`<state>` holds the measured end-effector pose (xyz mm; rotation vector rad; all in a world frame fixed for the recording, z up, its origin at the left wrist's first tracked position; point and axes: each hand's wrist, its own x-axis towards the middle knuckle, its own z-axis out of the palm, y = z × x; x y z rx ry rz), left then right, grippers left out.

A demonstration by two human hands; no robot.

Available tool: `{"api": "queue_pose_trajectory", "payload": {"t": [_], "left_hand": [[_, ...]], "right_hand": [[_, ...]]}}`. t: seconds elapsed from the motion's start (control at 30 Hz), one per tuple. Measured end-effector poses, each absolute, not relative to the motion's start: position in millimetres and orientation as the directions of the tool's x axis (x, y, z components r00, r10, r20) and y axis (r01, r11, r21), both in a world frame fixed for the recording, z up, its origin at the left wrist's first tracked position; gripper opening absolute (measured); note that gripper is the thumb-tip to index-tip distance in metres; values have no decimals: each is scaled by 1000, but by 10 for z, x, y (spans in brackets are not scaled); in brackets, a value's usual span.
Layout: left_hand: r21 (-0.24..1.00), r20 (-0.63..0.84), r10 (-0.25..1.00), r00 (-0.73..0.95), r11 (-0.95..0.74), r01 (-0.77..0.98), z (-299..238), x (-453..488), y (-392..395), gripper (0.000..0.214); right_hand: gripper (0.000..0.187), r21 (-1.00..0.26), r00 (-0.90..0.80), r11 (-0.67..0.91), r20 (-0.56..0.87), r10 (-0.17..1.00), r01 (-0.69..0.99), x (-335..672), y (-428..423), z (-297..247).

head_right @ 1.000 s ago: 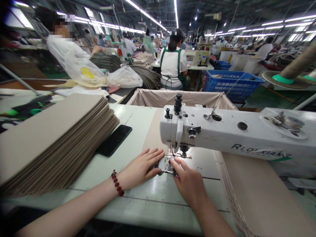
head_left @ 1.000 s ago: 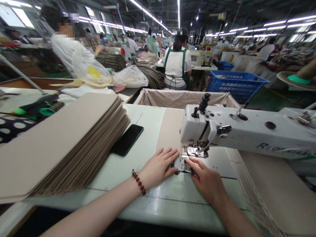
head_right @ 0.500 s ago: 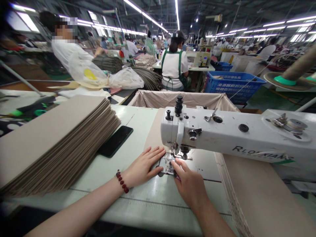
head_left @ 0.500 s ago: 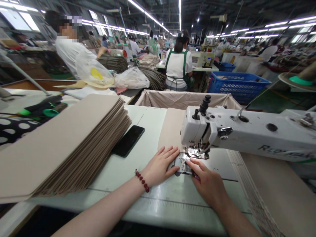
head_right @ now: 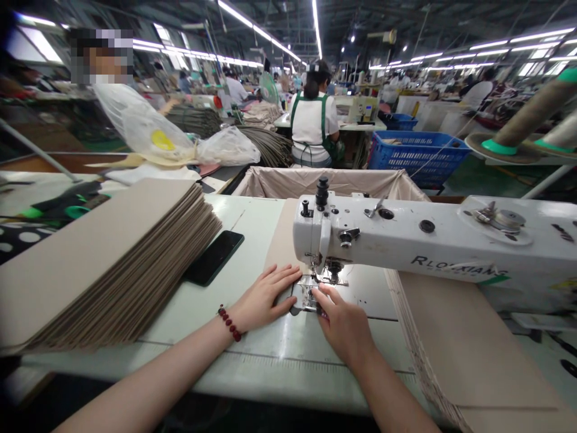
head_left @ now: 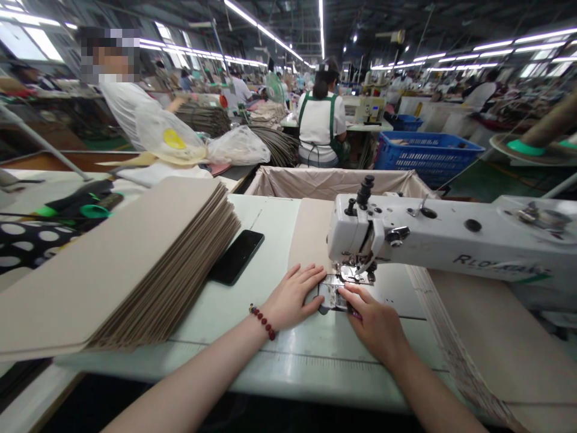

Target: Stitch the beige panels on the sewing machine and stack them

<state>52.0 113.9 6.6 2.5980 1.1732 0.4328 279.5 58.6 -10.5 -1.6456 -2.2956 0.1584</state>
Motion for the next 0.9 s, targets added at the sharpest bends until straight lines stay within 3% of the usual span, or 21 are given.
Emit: {"api": "queue_pose_trajectory", "payload": {"t": [0.37, 0.57, 0.7, 0.9], "left_hand": [[242, 216, 789, 575, -614, 752, -39, 551, 1145, 75], [207, 257, 888, 382, -436, 876, 55, 549, 1165, 47], [178, 262, 931, 256, -308, 935, 7, 397, 1025, 41], [160, 194, 922, 334, -365, 917, -81, -134, 483, 54]], "right_hand": [[48, -248, -265, 304, 176, 948, 920, 2756, 541, 0], [48, -214, -258, 290, 164, 952, 933, 2739, 499, 44], [47, -203, -262, 290, 152, 953, 935, 2733, 492, 74], [49, -212, -244, 264, 116, 963, 941, 2837, 341, 137]]}}
